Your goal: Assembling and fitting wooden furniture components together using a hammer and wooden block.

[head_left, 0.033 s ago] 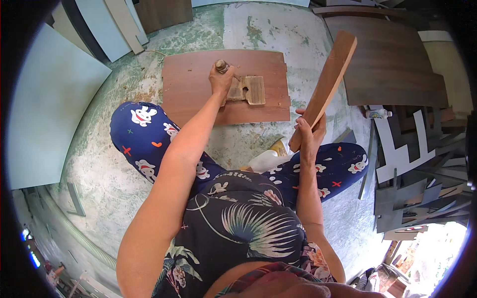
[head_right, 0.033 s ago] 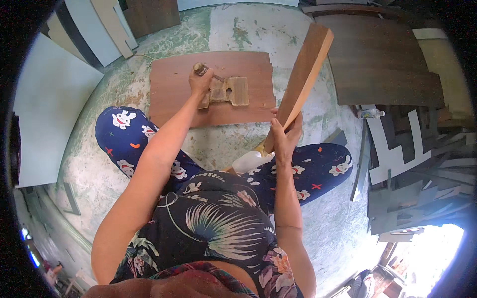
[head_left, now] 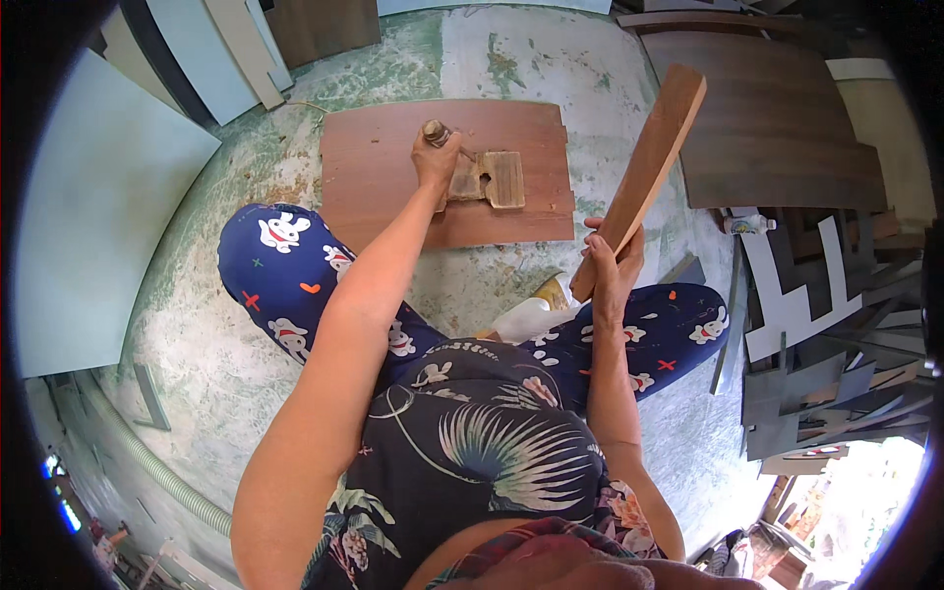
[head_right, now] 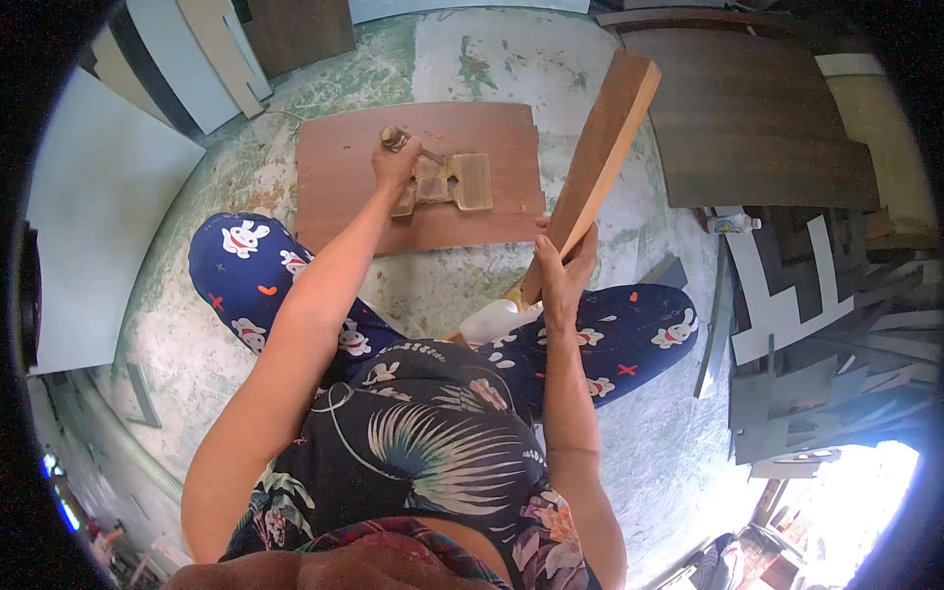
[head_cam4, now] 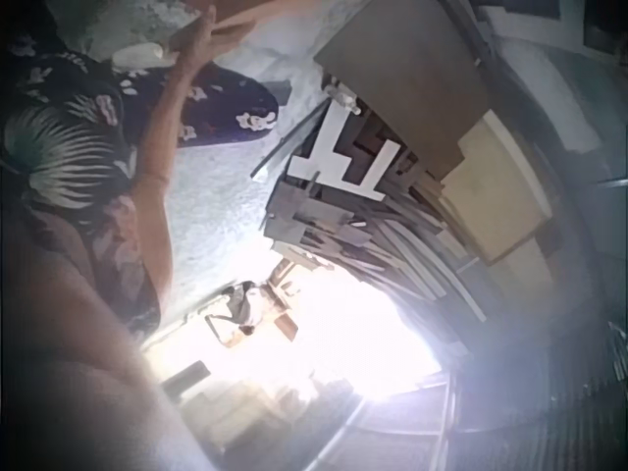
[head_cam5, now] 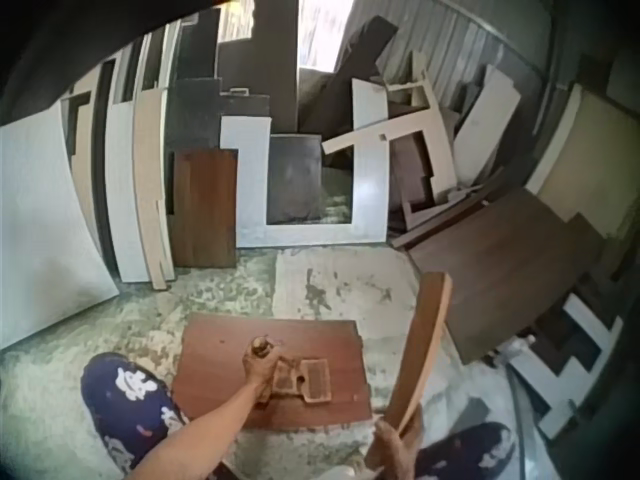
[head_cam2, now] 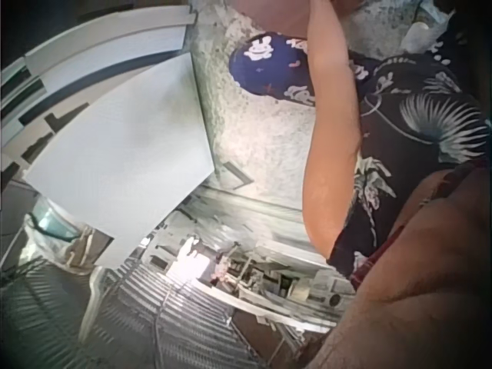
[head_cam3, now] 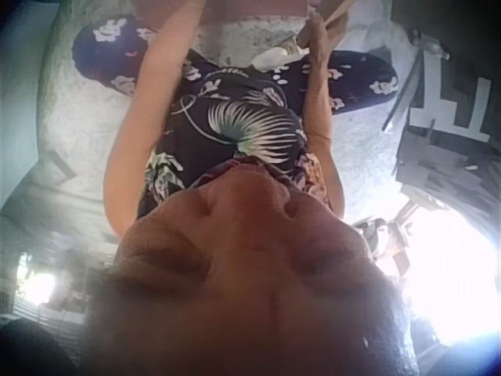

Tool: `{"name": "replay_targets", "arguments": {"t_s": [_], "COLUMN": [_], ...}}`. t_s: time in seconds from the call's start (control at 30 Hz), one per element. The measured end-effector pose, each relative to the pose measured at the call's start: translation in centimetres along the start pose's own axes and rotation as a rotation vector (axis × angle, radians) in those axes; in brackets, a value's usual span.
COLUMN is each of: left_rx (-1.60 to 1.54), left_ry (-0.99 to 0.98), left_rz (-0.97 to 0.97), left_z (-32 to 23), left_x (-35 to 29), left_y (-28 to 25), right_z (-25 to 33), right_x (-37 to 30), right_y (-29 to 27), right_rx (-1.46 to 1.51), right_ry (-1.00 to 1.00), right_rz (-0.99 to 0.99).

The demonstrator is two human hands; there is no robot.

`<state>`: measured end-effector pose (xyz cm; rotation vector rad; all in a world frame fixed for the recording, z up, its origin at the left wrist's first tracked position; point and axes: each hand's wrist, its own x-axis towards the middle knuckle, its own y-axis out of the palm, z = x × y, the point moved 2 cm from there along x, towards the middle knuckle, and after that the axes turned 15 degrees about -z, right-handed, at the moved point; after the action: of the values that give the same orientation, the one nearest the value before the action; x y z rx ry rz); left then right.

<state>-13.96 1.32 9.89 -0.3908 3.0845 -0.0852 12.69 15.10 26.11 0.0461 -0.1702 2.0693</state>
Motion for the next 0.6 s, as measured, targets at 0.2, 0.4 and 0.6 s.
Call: {"name": "replay_targets", "arguments": {"t_s": [0.2, 0.4, 0.6], "left_rx": [-0.137, -0.168, -0.164], "left_ry": [-0.197, -0.219, -0.226], "left_rz": [0.065, 0.053, 0.064], "left_z": [1.5, 1.8, 2.6], "left_x": [1.0, 1.6, 1.6], "left_y": [-0.4, -0.9, -1.3], "right_z": [0.4, 0.3, 0.3], "right_x": [0.2, -0.1, -0.5], "right_y": [0.1, 1.8, 3.3], "right_rx": [0.02, -0.029, -0.161], "right_ry": [-0.049, -0.052, -0.089], "right_rz": [-0.005, 0.075, 0.189]}}
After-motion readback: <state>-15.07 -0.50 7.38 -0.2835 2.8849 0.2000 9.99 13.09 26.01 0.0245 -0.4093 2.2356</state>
